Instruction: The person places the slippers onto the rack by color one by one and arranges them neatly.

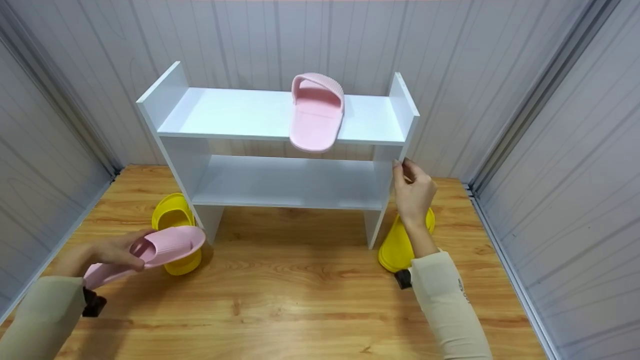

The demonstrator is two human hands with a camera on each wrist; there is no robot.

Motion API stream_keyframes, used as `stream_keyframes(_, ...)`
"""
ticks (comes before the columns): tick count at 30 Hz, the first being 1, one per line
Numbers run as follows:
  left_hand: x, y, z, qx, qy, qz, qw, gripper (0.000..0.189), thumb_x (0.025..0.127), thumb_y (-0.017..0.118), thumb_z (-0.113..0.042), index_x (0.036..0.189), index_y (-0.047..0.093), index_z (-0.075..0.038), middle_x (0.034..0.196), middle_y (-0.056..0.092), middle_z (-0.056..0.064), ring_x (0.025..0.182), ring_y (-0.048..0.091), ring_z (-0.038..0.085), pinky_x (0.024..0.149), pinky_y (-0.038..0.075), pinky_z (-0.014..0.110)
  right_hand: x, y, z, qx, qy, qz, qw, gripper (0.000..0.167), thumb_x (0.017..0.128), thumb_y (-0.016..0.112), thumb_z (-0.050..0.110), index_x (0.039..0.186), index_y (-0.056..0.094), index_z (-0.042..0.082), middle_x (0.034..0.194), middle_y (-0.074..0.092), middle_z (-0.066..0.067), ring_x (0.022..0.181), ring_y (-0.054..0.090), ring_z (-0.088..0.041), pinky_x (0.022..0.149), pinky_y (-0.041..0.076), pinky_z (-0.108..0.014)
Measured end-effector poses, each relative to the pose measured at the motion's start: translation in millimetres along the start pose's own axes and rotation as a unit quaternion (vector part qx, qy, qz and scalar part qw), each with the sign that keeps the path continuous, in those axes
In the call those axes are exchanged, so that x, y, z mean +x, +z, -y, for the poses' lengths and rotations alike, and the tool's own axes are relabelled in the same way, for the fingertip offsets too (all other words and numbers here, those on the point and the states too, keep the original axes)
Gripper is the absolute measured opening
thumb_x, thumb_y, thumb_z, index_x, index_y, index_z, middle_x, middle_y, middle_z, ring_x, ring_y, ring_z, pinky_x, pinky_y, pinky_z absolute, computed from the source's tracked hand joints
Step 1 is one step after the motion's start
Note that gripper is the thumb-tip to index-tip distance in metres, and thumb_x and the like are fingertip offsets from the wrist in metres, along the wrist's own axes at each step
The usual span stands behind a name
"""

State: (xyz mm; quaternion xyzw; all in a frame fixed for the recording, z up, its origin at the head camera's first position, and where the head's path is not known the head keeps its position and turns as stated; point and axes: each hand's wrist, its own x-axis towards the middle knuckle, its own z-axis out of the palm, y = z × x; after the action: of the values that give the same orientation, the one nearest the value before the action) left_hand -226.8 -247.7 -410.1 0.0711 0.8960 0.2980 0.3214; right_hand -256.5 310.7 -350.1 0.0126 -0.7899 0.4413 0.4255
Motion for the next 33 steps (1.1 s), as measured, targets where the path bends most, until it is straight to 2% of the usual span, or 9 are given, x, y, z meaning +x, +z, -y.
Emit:
stream_keyframes(8, -2.5, 4.2, -16.6, 0.021, 0.022, 0.005, 0.9995, 0.099, 0.067, 0.075, -0.028, 0.140, 0.013, -0.004, 0.137, 0.016, 0.029, 0.119, 0.018, 0.044, 0.093, 0.010, 0.063, 1.0, 0, -1, 0.006, 0.005, -0.003, 1.0000, 0.027, 0.084, 0.060, 0.018, 0.091, 0.066, -0.007, 0.080, 0.065, -0.017, 0.065, 0.058, 0.000, 0.060, 0.046, -0.012)
stream_keyframes(14, -2.7, 6.7, -32.1, 0.039, 0.056, -0.002, 0.9977, 0.099, 0.065, 0.076, -0.025, 0.140, 0.015, -0.005, 0.136, 0.023, 0.025, 0.117, 0.024, 0.040, 0.094, 0.013, 0.062, 0.8, 0, 0, 0.005, 0.011, -0.001, 0.9999, 0.027, 0.084, 0.060, 0.019, 0.091, 0.066, -0.006, 0.080, 0.065, -0.016, 0.065, 0.058, -0.002, 0.060, 0.046, -0.013)
stream_keyframes(18, -4.1, 8.2, -43.5, 0.043, 0.066, -0.008, 0.9969, 0.099, 0.064, 0.076, -0.025, 0.140, 0.016, -0.007, 0.136, 0.024, 0.022, 0.116, 0.025, 0.038, 0.094, 0.015, 0.062, 0.1, 0, 0, 0.003, 0.010, -0.002, 0.9999, 0.027, 0.084, 0.060, 0.020, 0.091, 0.066, -0.005, 0.080, 0.065, -0.015, 0.064, 0.057, -0.002, 0.059, 0.045, -0.013)
stream_keyframes(25, -6.9, 11.6, -61.3, 0.058, 0.101, -0.017, 0.9930, 0.099, 0.064, 0.076, -0.027, 0.141, 0.015, -0.011, 0.134, 0.025, 0.019, 0.113, 0.027, 0.035, 0.093, 0.020, 0.059, -0.8, 0, 0, 0.004, 0.019, 0.003, 0.9998, 0.029, 0.084, 0.060, 0.022, 0.094, 0.066, -0.005, 0.083, 0.065, -0.015, 0.066, 0.058, -0.003, 0.060, 0.046, -0.013)
stream_keyframes(30, -4.7, 14.6, -72.2, 0.080, 0.122, -0.027, 0.9889, 0.104, 0.064, 0.076, -0.031, 0.140, 0.010, -0.005, 0.138, 0.021, 0.020, 0.118, 0.026, 0.034, 0.096, 0.017, 0.056, -1.2, -1, 4, 0.003, 0.024, 0.007, 0.9997, 0.029, 0.084, 0.059, 0.021, 0.094, 0.065, -0.005, 0.084, 0.065, -0.016, 0.066, 0.058, -0.003, 0.060, 0.046, -0.013)
stream_keyframes(33, -3.2, 16.5, -79.3, 0.105, 0.146, -0.039, 0.9830, 0.103, 0.065, 0.075, -0.031, 0.138, 0.009, 0.001, 0.138, 0.019, 0.023, 0.120, 0.026, 0.035, 0.098, 0.017, 0.053, -0.3, 0, -1, -0.001, 0.020, 0.004, 0.9998, 0.029, 0.084, 0.060, 0.022, 0.094, 0.066, -0.005, 0.083, 0.065, -0.015, 0.067, 0.058, -0.002, 0.061, 0.045, -0.013)
